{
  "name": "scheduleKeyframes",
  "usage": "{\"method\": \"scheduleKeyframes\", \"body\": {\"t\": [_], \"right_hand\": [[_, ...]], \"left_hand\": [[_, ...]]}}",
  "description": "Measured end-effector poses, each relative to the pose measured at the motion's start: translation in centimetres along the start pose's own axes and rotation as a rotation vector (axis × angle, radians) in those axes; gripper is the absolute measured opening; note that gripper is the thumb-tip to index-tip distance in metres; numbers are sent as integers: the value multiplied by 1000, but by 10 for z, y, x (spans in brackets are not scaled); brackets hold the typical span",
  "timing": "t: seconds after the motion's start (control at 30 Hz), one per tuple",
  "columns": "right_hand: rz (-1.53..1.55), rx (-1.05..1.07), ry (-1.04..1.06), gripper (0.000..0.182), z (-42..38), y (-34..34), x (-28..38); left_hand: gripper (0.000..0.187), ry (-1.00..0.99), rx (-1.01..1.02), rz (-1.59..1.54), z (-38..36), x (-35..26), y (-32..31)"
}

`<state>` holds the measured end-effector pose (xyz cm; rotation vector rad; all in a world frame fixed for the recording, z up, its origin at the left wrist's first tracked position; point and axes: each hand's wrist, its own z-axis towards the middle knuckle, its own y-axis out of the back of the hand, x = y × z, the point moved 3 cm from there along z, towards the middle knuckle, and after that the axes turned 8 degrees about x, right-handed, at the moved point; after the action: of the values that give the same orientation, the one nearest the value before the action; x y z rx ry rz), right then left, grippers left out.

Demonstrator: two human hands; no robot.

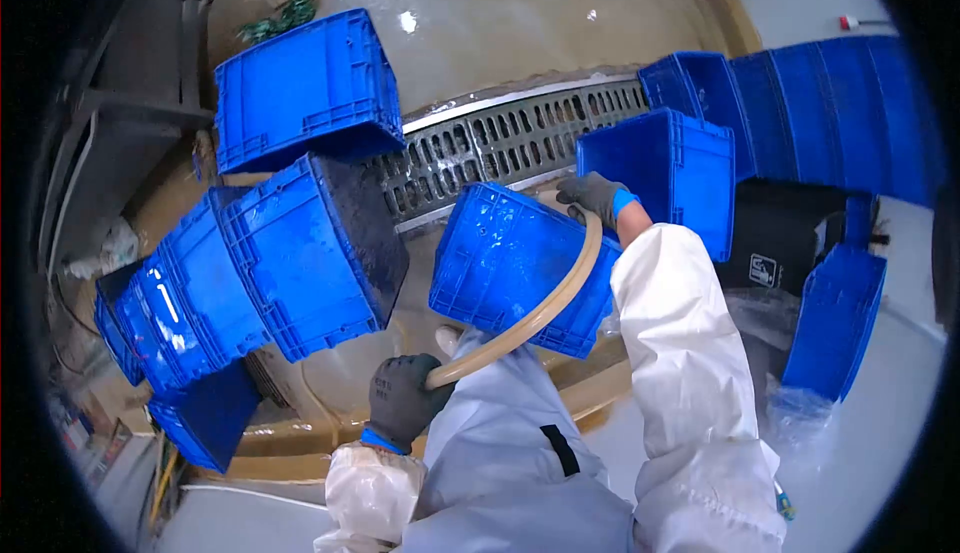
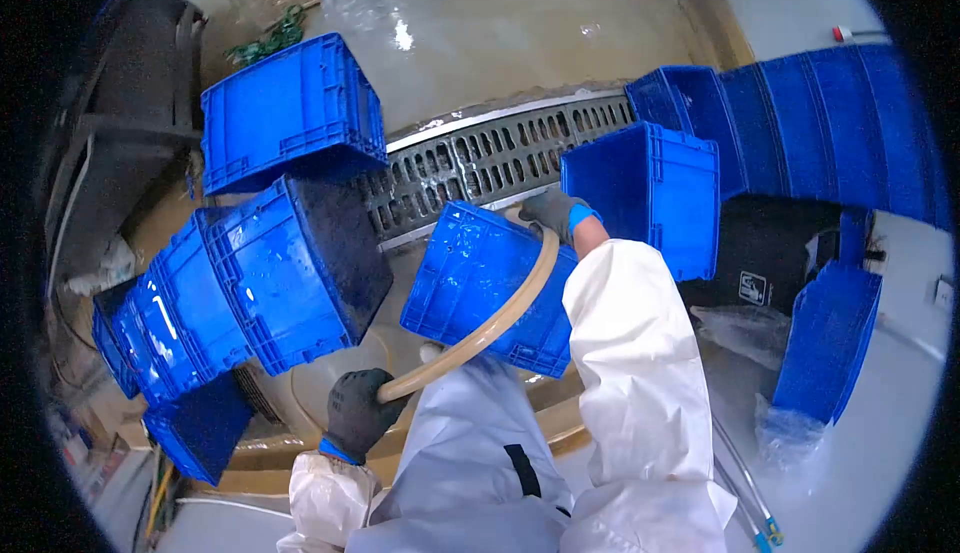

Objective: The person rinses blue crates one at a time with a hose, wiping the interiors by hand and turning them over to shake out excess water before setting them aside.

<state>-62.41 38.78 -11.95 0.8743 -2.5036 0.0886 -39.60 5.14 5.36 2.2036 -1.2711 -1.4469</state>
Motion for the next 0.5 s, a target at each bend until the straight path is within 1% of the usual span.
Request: {"method": "scheduleKeyframes", "body": {"t": [0.07,0.17,0.27,0.3,0.37,0.43,0.5], "right_hand": [[160,-53,-70,16,-8,3,-13],[73,-32,-99,18,-11,23,-57],[53,-99,-203,24,-44,35,-84],[-363,-43,34,29,-40,42,-104],[-299,-103,211,32,-49,55,-150],[-44,-175,43,30,-76,49,-154],[148,-253,-40,28,-119,40,-135]], "left_hand": [[20,-15,37,16,8,-3,-6],[20,-53,85,36,22,-16,-10],[23,-98,141,68,38,-27,-16],[24,-110,162,79,41,-31,-19],[24,-137,215,88,49,-39,-24],[25,-157,271,95,53,-45,-31],[25,-174,333,100,55,-49,-40]]}}
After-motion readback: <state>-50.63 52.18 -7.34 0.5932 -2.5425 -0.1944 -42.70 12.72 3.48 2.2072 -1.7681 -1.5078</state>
